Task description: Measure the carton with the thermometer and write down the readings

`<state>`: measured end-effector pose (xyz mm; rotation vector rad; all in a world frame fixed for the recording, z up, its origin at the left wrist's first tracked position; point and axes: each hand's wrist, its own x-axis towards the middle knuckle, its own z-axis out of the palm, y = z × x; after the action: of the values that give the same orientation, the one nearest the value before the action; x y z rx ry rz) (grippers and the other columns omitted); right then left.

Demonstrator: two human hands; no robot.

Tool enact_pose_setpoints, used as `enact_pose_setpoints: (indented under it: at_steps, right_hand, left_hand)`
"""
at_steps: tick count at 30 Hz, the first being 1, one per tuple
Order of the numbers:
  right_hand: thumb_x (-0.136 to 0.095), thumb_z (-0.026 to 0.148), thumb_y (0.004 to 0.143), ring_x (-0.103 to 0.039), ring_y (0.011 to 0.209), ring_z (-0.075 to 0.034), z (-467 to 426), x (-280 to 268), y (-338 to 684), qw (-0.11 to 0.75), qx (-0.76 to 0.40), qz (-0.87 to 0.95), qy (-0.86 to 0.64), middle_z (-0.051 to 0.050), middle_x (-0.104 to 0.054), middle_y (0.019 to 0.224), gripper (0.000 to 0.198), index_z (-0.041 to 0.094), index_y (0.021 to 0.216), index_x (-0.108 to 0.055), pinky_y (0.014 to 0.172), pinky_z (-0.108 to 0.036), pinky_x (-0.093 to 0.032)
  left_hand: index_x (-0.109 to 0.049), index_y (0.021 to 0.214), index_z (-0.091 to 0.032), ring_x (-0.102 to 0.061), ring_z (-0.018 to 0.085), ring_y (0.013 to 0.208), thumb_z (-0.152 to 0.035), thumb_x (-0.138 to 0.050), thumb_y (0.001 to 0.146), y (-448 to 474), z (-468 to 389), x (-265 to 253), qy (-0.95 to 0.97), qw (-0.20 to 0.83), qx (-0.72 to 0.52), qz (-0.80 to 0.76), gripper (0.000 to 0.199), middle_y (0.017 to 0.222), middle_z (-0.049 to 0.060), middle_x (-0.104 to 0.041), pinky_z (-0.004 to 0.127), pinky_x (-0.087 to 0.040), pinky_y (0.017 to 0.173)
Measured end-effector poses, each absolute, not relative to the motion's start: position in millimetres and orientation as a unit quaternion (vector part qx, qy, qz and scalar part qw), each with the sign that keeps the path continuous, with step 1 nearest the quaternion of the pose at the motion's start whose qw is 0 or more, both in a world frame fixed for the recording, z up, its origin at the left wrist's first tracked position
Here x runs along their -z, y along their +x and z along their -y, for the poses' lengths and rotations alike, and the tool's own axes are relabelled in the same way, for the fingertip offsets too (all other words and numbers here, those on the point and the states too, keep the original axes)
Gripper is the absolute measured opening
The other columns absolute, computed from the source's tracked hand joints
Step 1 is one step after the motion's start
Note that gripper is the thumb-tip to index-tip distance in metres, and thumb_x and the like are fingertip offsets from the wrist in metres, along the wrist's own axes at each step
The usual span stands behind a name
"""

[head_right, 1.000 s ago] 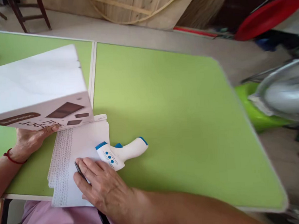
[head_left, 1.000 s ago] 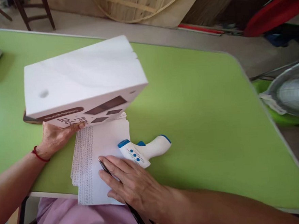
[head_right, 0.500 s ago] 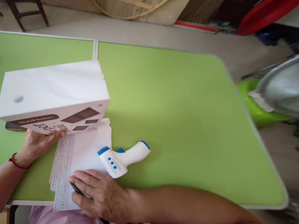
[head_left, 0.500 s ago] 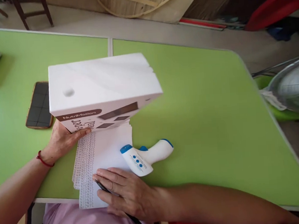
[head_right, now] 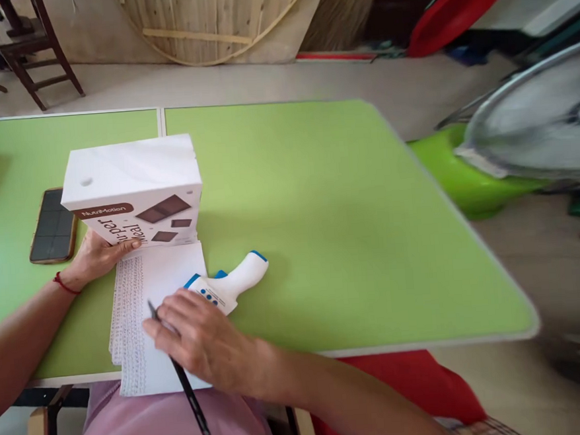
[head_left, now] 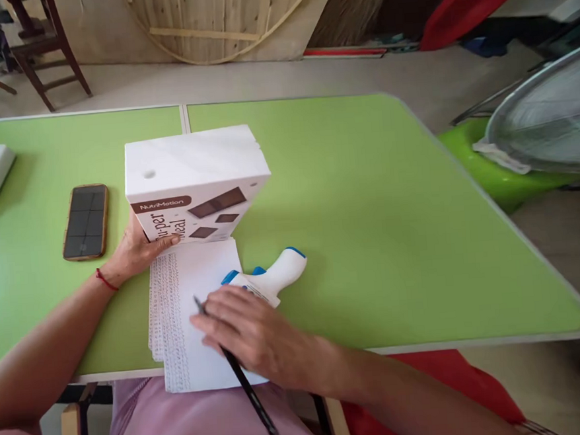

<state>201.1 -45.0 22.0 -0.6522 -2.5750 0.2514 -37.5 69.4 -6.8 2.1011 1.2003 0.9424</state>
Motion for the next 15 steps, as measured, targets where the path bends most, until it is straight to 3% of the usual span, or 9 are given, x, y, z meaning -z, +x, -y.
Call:
enact_pose_setpoints:
  at_steps: [3, 7, 10, 13, 15]
  right_hand:
    - [-0.045, 0.004, 0.096, -0.056, 0.079, -0.023, 34.5, -29.1, 195.4, 0.226, 0.019, 0.917, -0.327, -0.008, -0.065, 0.08, 0.027, 0.011, 0.11, -0.067, 0.077, -0.041, -0.051]
    - [-0.041, -0.003, 0.092, -0.054, 0.078, -0.023, 22.8, -30.8, 200.6, 0.195, 0.045, 0.919, -0.339, -0.008, -0.062, 0.078, 0.038, 0.013, 0.114, -0.067, 0.078, -0.04, -0.051]
    - [-0.042, -0.005, 0.086, -0.058, 0.091, -0.025, 21.5, -28.9, 225.2, 0.192, 0.011, 0.912, -0.363, -0.011, -0.066, 0.095, 0.052, 0.012, 0.132, -0.057, 0.082, -0.041, -0.053]
    - [-0.046, -0.001, 0.08, -0.055, 0.119, -0.032, 21.0, -19.6, 256.9, 0.15, -0.027, 0.907, -0.392, -0.017, -0.063, 0.125, 0.059, 0.013, 0.137, -0.051, 0.098, -0.052, -0.05]
    - [-0.047, -0.002, 0.077, -0.055, 0.122, -0.034, 17.0, -10.0, 273.6, 0.115, -0.039, 0.906, -0.405, -0.019, -0.062, 0.127, 0.063, 0.012, 0.139, -0.049, 0.103, -0.058, -0.046]
  left_hand:
    - [-0.062, 0.107, -0.019, -0.063, 0.031, 0.118, -0.059, -0.063, 0.091, -38.3, -70.3, 8.0, 0.788, 0.268, -0.353, -0.428, 0.043, 0.107, 0.012, -0.07, 0.053, -0.051, 0.102]
    - [-0.061, 0.11, -0.019, -0.065, 0.03, 0.115, -0.054, -0.06, 0.094, -40.5, -70.9, 8.4, 0.797, 0.271, -0.337, -0.422, 0.038, 0.108, 0.012, -0.07, 0.055, -0.051, 0.102]
    - [-0.058, 0.117, -0.019, -0.06, 0.032, 0.123, -0.052, -0.062, 0.093, -42.4, -70.8, 9.8, 0.791, 0.264, -0.341, -0.434, 0.042, 0.119, 0.014, -0.067, 0.057, -0.049, 0.104]
    - [-0.055, 0.12, -0.017, -0.056, 0.034, 0.128, -0.052, -0.064, 0.091, -42.5, -70.7, 11.6, 0.781, 0.282, -0.346, -0.437, 0.046, 0.121, 0.016, -0.065, 0.057, -0.05, 0.103]
    - [-0.053, 0.123, -0.017, -0.056, 0.034, 0.127, -0.052, -0.066, 0.09, -41.3, -70.5, 12.2, 0.768, 0.299, -0.361, -0.436, 0.05, 0.122, 0.016, -0.064, 0.058, -0.051, 0.101]
